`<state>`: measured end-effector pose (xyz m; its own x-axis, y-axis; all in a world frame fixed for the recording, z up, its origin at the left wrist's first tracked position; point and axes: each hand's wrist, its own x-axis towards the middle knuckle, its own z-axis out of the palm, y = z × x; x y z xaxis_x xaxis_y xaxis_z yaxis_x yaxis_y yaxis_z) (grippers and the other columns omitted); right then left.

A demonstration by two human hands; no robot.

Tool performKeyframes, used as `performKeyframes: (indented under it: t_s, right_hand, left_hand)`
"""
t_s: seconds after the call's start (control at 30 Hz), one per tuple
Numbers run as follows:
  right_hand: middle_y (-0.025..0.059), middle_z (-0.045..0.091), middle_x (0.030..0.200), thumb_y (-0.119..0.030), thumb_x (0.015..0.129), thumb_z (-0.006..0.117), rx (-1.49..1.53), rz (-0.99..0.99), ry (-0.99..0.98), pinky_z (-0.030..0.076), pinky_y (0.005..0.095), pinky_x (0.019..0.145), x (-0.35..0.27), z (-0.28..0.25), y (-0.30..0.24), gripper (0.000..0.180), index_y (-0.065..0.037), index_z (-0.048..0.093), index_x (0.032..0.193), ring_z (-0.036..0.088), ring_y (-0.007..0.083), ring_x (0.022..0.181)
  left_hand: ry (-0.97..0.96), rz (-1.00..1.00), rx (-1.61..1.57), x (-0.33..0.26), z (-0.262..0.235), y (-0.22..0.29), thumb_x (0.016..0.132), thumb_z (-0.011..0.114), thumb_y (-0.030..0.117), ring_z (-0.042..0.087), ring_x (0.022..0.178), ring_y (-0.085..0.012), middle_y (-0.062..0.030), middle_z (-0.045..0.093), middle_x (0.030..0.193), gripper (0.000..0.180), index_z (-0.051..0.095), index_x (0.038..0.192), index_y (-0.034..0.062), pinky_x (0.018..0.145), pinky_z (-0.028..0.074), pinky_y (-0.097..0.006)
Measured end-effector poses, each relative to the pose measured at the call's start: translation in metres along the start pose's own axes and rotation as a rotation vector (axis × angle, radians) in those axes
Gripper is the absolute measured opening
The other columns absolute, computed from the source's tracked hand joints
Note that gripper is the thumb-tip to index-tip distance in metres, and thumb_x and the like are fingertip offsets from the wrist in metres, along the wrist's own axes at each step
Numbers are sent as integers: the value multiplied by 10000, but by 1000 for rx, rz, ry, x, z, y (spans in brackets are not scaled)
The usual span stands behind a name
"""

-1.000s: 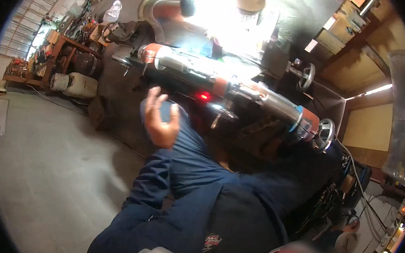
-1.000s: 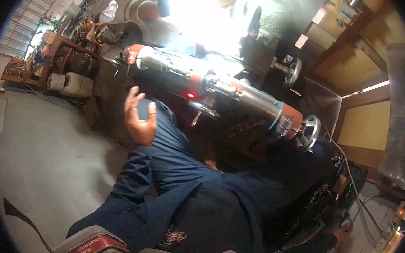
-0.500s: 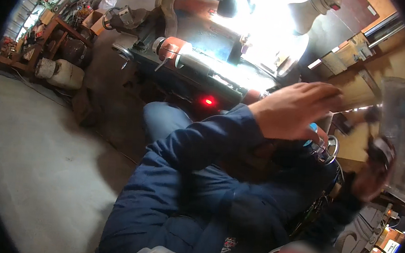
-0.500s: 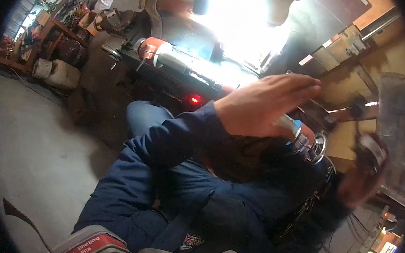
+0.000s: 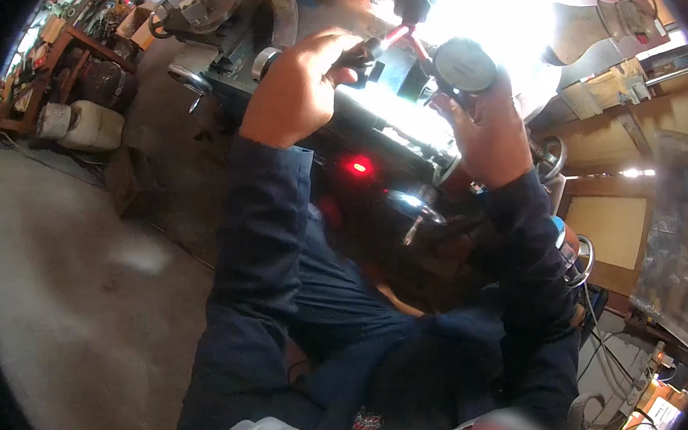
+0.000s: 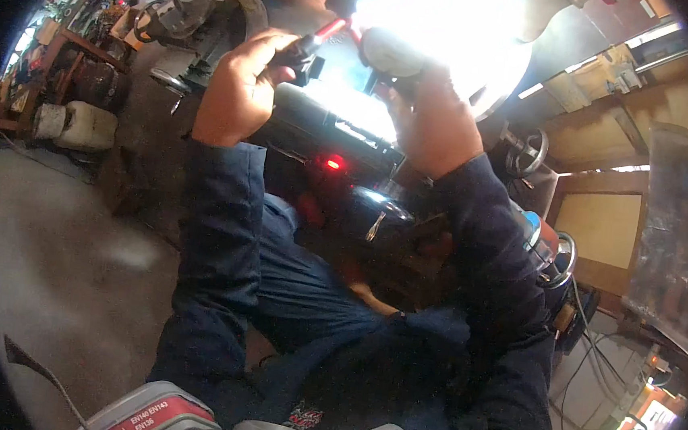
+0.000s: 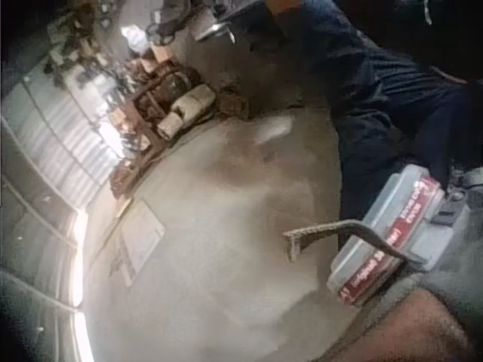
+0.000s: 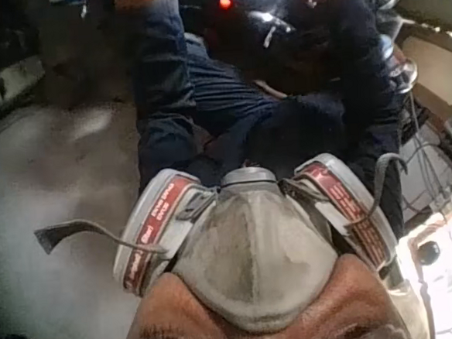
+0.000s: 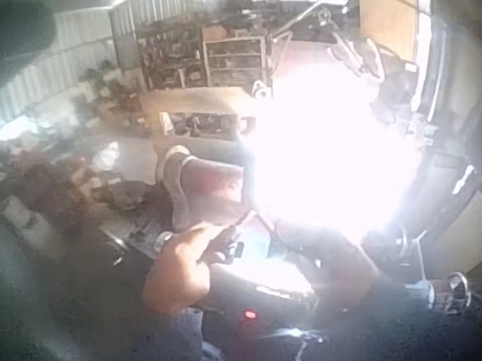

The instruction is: Grinding and measuring a metal shaft using a machining tool and a dial indicator.

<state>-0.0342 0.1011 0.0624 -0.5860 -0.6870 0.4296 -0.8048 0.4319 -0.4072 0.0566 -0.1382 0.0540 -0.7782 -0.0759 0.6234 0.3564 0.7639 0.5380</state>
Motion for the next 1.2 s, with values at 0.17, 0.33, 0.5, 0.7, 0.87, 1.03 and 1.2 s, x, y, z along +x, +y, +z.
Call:
performKeyframes:
  t_s: [0.17, 0.33, 0.5, 0.7, 0.87, 1.03, 1.2]
  right_hand:
    - [161, 623, 1130, -57, 836, 727, 374, 116, 39, 546, 318, 806, -5, 24, -17, 614, -5, 331, 1302, 649, 181, 957]
    - [158, 648, 1082, 9, 845, 687, 283, 199, -23, 555, 312, 807, -7, 31, -17, 582, 5, 318, 1295, 667, 198, 938]
    - [194, 641, 1096, 59, 868, 619, 282, 187, -33, 571, 307, 769, -8, 34, -16, 518, 36, 305, 1279, 686, 231, 963]
    - [182, 640, 1095, 32, 870, 645, 249, 171, -33, 577, 299, 763, -9, 39, -7, 520, 40, 312, 1269, 685, 226, 961]
    - [179, 642, 1095, 9, 868, 662, 72, 74, -78, 573, 280, 741, -11, 39, -2, 529, 45, 318, 1269, 682, 217, 962]
    - [172, 654, 1076, -73, 863, 704, -80, -12, -125, 563, 276, 731, -14, 38, -2, 562, 42, 340, 1274, 682, 200, 927]
    - [146, 692, 999, -208, 851, 740, -298, -89, -97, 549, 294, 728, -13, 41, 1, 543, 46, 440, 1225, 683, 178, 900]
  left_hand:
    - [-97, -36, 217, -11, -10, -15, 763, 690, -30, 606, 1028, -303, -146, 655, 1075, 375, 638, 1128, 42, 918, 474, -381]
    - [-182, -135, 146, -13, -13, -17, 773, 699, 1, 599, 1096, -311, -147, 640, 1157, 384, 618, 1146, 35, 950, 466, -373]
    - [-146, -185, 102, -14, -12, 8, 788, 672, -2, 596, 1063, -331, -156, 632, 1127, 367, 583, 1141, 50, 927, 458, -396]
    - [-152, 60, 419, -16, 8, 11, 795, 593, -3, 618, 963, -314, -152, 630, 1040, 276, 656, 1049, 83, 853, 475, -432]
    - [-81, 41, 387, -16, 11, 8, 805, 587, 35, 642, 951, -307, -143, 662, 989, 248, 693, 1021, 92, 863, 487, -400]
    - [-135, 40, 280, -18, 4, -8, 797, 622, 58, 646, 901, -288, -133, 680, 913, 158, 698, 932, 93, 821, 483, -392]
    - [-119, 93, 158, -19, 3, -20, 764, 689, 62, 638, 813, -306, -127, 677, 935, 209, 662, 967, 98, 788, 470, -407]
